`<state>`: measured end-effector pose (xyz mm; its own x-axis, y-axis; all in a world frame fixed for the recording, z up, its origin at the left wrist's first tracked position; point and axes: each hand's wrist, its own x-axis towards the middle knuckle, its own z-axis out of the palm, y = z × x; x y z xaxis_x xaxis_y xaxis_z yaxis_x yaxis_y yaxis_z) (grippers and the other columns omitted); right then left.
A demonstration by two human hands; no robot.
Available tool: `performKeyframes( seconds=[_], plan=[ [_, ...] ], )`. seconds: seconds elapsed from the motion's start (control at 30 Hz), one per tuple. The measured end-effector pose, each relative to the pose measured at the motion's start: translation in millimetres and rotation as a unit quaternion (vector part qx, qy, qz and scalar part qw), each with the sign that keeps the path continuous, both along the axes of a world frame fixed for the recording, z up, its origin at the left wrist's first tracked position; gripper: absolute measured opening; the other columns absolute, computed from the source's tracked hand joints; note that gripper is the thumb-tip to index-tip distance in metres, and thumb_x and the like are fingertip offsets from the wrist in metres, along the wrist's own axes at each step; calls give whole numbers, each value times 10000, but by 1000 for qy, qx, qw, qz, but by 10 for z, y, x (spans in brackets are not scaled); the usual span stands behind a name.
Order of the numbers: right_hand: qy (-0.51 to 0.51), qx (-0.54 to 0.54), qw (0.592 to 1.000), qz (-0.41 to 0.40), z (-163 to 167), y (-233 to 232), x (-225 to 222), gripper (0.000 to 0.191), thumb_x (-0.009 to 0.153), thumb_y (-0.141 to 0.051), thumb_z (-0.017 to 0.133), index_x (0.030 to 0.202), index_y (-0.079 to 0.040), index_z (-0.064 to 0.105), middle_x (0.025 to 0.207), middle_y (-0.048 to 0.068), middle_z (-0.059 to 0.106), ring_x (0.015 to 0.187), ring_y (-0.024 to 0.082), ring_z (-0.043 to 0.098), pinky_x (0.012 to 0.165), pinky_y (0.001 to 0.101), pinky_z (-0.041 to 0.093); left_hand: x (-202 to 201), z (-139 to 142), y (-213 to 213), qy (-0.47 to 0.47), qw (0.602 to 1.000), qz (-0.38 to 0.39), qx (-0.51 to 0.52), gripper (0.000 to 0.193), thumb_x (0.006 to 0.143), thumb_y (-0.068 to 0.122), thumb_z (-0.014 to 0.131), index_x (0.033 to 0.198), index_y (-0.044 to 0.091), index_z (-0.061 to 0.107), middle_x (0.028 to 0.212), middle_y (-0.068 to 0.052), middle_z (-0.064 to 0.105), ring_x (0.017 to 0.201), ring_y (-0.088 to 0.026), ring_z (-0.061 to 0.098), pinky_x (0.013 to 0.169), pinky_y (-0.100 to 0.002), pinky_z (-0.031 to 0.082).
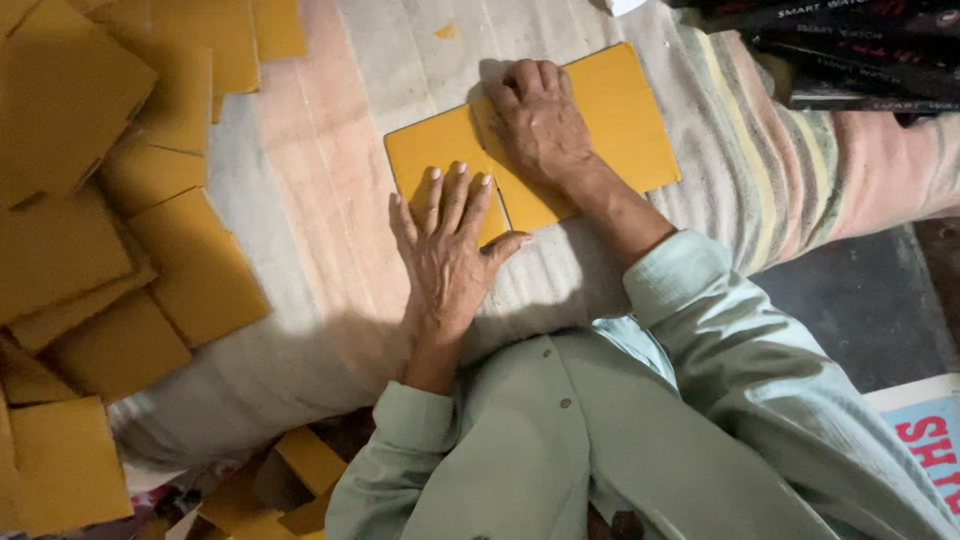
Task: The person folds flat yellow cardboard blanks into small boxes, pressing the creases and tucking the flaps to form each box, then sets the finished box aside and picks up the next flat blank, repeating the folding cycle.
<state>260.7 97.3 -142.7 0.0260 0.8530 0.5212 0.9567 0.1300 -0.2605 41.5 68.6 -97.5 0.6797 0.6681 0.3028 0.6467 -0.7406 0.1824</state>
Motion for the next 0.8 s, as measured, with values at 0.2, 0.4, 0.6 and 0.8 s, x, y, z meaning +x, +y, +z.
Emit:
performKeyframes(
  seconds=[0.2, 0.4, 0.6, 0.8],
  plan=[
    [7, 6, 1000, -14, 35, 79, -30, 377, 998, -204, 666, 1325, -17, 669, 1273, 200, 572, 1213, 397, 515, 1076, 515, 404, 70, 48, -36, 18, 1000, 3, -5, 711, 930, 653, 607, 1452, 170, 603, 1551, -86, 509, 1488, -332, 361, 1178, -720, 178],
    [28, -106, 986, 127, 212, -154, -125, 517, 1081, -345, 515, 1480, -19, 552, 1606, 209, 408, 1509, 385, 326, 1250, 514, 225, 104, 50, -68, 19, 1000, -11, -7, 697, 953, 631, 580, 1391, 91, 621, 1570, -133, 490, 1477, -370, 349, 1189, -673, 203],
    [-11, -191, 971, 143, 215, -425, -243, 736, 1071, -560, 340, 1580, -29, 367, 1679, 152, 287, 1571, 329, 188, 1275, 503, 117, 151, -140, -178, -7, 998, -47, -40, 702, 948, 556, 608, 1308, -45, 637, 1393, -223, 572, 1427, -380, 434, 1222, -620, 232],
    [-68, -171, 978, 95, 113, -13, -173, 805, 1039, -592, 366, 1588, -3, 335, 1657, 182, 275, 1548, 344, 195, 1255, 502, 116, 219, -123, -68, -64, 996, -68, -17, 413, 1003, 317, 598, 1116, -59, 729, 1242, -200, 689, 1282, -400, 575, 1120, -548, 390]
  ],
)
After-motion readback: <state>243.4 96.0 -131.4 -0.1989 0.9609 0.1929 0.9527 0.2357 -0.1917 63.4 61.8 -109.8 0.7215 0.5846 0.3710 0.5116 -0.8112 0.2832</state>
